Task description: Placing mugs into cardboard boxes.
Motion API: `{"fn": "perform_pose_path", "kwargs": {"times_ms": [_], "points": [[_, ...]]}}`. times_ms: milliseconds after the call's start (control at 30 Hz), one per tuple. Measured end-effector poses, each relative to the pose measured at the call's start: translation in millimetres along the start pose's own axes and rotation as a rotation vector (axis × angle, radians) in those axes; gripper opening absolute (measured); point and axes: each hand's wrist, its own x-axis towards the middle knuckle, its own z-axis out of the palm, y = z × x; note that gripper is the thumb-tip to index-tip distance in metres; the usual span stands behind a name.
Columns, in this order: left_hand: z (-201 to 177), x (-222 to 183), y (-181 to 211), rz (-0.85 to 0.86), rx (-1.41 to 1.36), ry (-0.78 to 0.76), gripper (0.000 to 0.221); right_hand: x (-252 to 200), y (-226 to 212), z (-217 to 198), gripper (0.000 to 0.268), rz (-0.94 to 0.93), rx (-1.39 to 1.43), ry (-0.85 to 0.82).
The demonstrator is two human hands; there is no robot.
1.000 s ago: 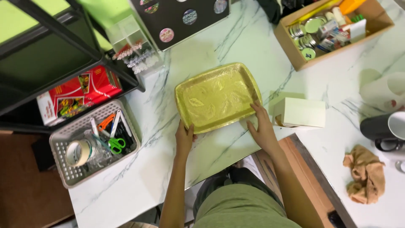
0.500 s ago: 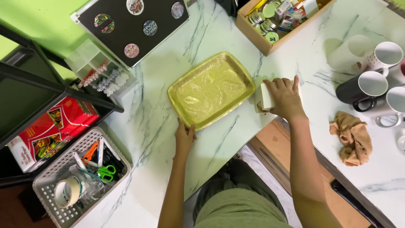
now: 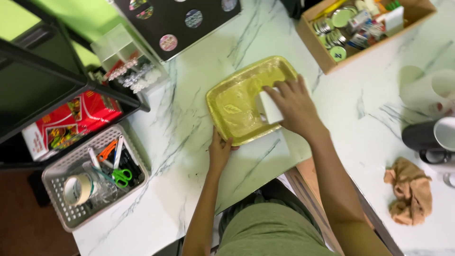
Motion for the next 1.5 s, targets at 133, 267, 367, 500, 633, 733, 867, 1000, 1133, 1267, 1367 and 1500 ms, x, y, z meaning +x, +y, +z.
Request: {"fn": "perform_pose_path", "kwargs": {"times_ms": [133,267,367,500,633,733,867,1000,1133,1267,1367,1500], "points": [[5.0,6.3,-15.2,0.026,-0.103,0.062,0.079,62.9,-8.0,48.5,0.099,-0.177,-0.024,-0.046],[10.3,5.5,-14.9,-0.043,-0.111,0.118,0.073,101.9,-24.7,70.6,0.1,-0.308,0.027,-0.089],[10.3,9.0,-19.7,-0.059,-0.119,0.143,0.062,116.7,-34.7,76.8,0.103,-0.352,0.119,-0.107],[6.6,18.5,-21.0,-0.053,-0.142,0.146,0.042,124.6,-36.6,85.3,0.108,-0.341,0.164,-0.081],[4.5,22.5,-11.5,-0.097,-0.128,0.146,0.035,122.1,-31.8,89.3,0.113,-0.323,0.113,-0.083],[6.7,20.7,-14.5,-0.136,-0.133,0.133,0.034,110.7,-28.5,88.2,0.117,-0.292,0.041,-0.078],[10.0,19.5,-4.9,-0.191,-0.198,0.161,0.031,90.7,-5.1,77.5,0.114,-0.156,0.076,-0.04],[13.7,15.3,-2.4,-0.223,-0.161,0.247,0.03,44.2,61.2,92.7,0.084,0.076,0.161,0.049],[9.9,30.1,-15.3,-0.182,-0.255,0.271,0.032,12.5,115.2,111.7,0.073,0.211,0.042,0.082],[-2.8,50.5,-16.6,-0.162,-0.27,0.305,0.033,8.0,131.0,139.6,0.059,0.57,0.28,-0.134],[-19.0,70.0,-16.7,-0.139,-0.272,0.322,0.033,21.4,129.2,160.6,0.051,0.511,0.482,0.03],[-42.7,93.7,-15.0,-0.129,-0.258,0.374,0.034,59.9,125.6,181.4,0.05,0.418,0.522,0.096]]}}
